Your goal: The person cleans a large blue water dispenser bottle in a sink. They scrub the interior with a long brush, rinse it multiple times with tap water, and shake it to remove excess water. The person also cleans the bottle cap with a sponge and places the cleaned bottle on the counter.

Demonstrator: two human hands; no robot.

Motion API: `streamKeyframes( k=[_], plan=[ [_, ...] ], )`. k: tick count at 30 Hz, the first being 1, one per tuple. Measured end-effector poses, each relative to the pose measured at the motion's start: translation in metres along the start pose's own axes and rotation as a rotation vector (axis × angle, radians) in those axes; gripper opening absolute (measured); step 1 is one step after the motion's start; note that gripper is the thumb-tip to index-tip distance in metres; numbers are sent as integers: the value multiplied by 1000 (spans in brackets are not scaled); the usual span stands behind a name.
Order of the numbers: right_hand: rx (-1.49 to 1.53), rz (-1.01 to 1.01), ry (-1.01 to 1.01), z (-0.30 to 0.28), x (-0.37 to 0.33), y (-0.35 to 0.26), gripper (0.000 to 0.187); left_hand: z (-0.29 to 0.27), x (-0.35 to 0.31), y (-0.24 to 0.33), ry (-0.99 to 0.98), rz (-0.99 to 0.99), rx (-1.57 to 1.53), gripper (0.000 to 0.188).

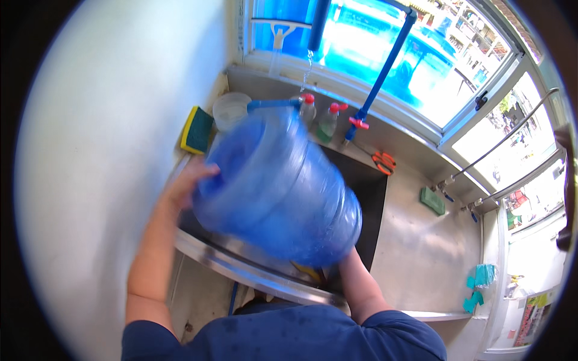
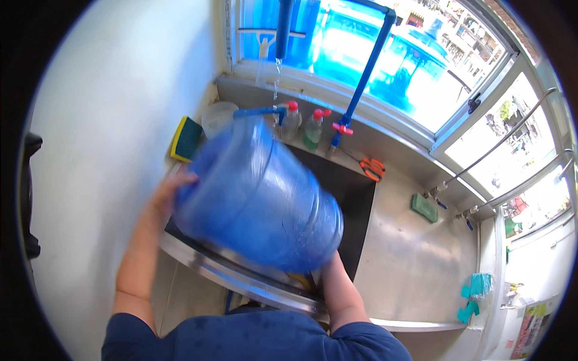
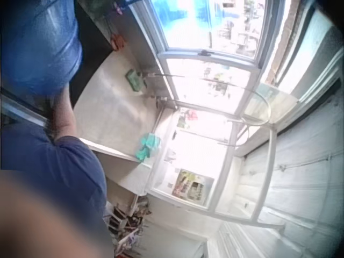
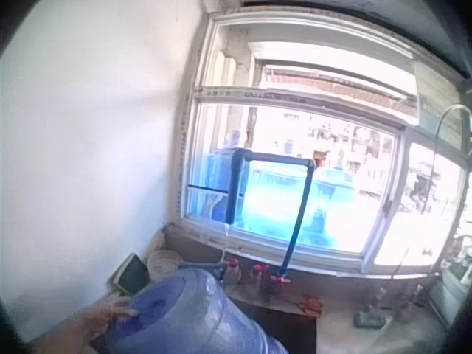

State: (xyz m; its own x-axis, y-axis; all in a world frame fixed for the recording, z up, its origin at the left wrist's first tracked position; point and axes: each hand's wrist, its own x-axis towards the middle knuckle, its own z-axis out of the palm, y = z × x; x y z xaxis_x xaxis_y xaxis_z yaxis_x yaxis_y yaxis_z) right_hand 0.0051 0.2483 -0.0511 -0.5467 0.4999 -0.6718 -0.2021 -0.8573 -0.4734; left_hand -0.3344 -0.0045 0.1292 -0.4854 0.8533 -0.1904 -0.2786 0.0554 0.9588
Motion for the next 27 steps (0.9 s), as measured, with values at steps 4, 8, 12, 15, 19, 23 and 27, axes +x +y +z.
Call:
streamKeyframes(
  k=[4,8,12,15,19,23,27],
  plan=[
    [-51,-62,-99,16,13,11,35,-38,-22,64,34,69,-77,69],
    [-34,93,-46,0,-11,11,35,4,-18,-22,217,-435,-197,64],
    [-16,-7,37,8,-15,0,35,7,15,-4,164,-289,-144,60],
    [-26,-98,-33,31,7,1,35,-45,4,71,-35,102,-156,57],
    [-32,27,-81,11,2,17,35,-34,-25,24,135,-140,-126,53],
    [-15,77,65,-26,-23,27,35,22,-6,-46,234,-464,-339,49],
    [-24,-62,37,7,-5,27,35,23,11,48,49,46,-122,60]
  ],
)
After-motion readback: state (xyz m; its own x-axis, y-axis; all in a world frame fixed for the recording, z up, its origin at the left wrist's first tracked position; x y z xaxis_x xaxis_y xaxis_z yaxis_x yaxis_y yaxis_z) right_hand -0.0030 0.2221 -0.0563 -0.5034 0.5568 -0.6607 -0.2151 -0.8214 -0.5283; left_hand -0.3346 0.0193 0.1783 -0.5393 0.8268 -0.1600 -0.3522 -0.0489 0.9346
